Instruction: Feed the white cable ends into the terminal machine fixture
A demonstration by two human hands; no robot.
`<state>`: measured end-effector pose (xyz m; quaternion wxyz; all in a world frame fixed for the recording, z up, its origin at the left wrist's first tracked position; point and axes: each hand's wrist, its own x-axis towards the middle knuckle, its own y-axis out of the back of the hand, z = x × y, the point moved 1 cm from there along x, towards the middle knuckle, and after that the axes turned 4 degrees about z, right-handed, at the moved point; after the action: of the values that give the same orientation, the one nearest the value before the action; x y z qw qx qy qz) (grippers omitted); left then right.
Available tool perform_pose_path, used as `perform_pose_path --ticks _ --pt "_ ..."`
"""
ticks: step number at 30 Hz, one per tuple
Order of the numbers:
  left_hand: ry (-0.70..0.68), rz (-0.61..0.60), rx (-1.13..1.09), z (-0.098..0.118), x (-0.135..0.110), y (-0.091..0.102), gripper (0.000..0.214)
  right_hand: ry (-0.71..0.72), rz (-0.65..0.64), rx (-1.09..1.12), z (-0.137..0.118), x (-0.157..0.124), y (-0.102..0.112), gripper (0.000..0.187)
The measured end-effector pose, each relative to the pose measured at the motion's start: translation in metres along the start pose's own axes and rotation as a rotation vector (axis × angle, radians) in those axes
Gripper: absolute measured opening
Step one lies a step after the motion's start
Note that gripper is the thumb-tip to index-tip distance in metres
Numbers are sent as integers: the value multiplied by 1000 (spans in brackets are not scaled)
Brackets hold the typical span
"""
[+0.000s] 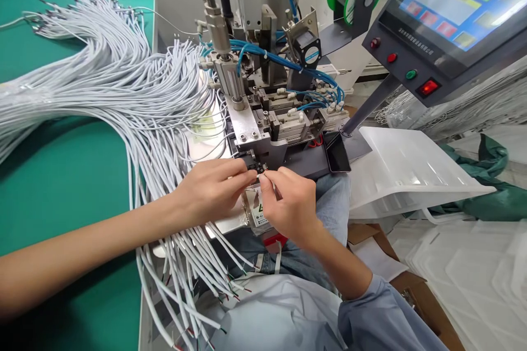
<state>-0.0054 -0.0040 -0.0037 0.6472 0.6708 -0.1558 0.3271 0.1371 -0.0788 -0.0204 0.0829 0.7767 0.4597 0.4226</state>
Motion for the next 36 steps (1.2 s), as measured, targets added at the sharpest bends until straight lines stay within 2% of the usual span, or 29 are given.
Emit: perform_pose_path --ticks 2,4,7,9,12,16,19,27,31,36 --pt "-72 -21 121 -1 0 0 26 -19 -123 38 3 6 4 21" --pt "2 -25 76 -1 -1 -1 24 -50 -164 121 5 10 5 25" --pt "224 -34 -179 1 -3 -4 20 -64 -58 181 5 9 1 25" --pt "298 -64 -314 2 -4 -7 19 -76 3 186 6 6 -3 23" --pt "242 -173 -246 0 -5 -11 20 -140 -20 188 15 2 -7 22" --pt "125 -354 68 -9 -6 -16 17 -348 -124 271 40 1 -12 22" --pt "105 -447 132 -15 -7 -20 20 -480 -162 377 55 3 -19 19" --pt "105 -473 142 -20 -11 -27 21 -674 -247 590 59 10 -34 20" --pt "59 -529 153 -18 -8 -23 29 -708 -282 604 63 11 -35 19" --pt "12 -573 143 -17 -4 -20 24 -738 -312 627 64 12 -36 21"
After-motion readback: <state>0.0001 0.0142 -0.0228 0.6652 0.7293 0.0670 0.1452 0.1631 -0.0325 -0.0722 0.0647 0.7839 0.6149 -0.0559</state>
